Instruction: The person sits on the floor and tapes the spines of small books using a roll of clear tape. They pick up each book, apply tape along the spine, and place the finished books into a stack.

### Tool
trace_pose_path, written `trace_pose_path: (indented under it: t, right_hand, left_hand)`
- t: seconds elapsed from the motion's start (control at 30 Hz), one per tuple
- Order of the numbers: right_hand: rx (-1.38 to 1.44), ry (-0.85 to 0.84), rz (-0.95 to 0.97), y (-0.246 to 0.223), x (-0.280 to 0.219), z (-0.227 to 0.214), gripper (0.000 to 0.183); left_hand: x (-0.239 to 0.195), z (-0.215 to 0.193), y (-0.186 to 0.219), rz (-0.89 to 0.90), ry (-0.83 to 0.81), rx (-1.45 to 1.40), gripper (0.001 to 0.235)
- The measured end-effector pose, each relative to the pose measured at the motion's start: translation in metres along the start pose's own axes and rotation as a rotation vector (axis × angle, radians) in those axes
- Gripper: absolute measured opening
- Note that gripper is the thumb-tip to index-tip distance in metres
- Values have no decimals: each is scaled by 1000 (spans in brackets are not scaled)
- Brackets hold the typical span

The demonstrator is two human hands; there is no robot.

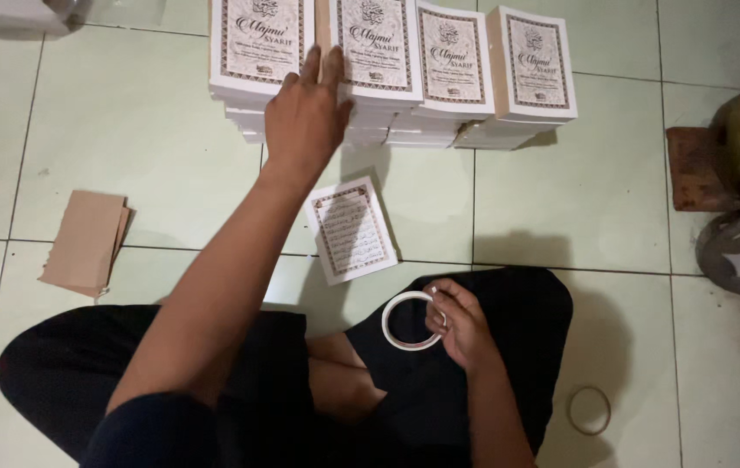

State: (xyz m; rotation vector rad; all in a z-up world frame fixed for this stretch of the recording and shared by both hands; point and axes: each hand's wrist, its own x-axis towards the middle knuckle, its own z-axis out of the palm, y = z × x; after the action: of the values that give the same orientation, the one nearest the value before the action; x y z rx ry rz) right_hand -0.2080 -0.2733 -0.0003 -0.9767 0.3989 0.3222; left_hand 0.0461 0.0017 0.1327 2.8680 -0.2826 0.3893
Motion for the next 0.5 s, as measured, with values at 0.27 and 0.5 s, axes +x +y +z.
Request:
trace_pose_path:
  t: [0.27, 0.5]
  right_hand:
    - [-144, 48, -37, 7, 0, 26, 18]
    - [-241, 14, -150, 46, 7, 90, 17]
  left_hand:
    - [-163, -19, 55, -76, -357, -1028, 49]
    - [-244, 38, 35, -439, -380, -1403, 27]
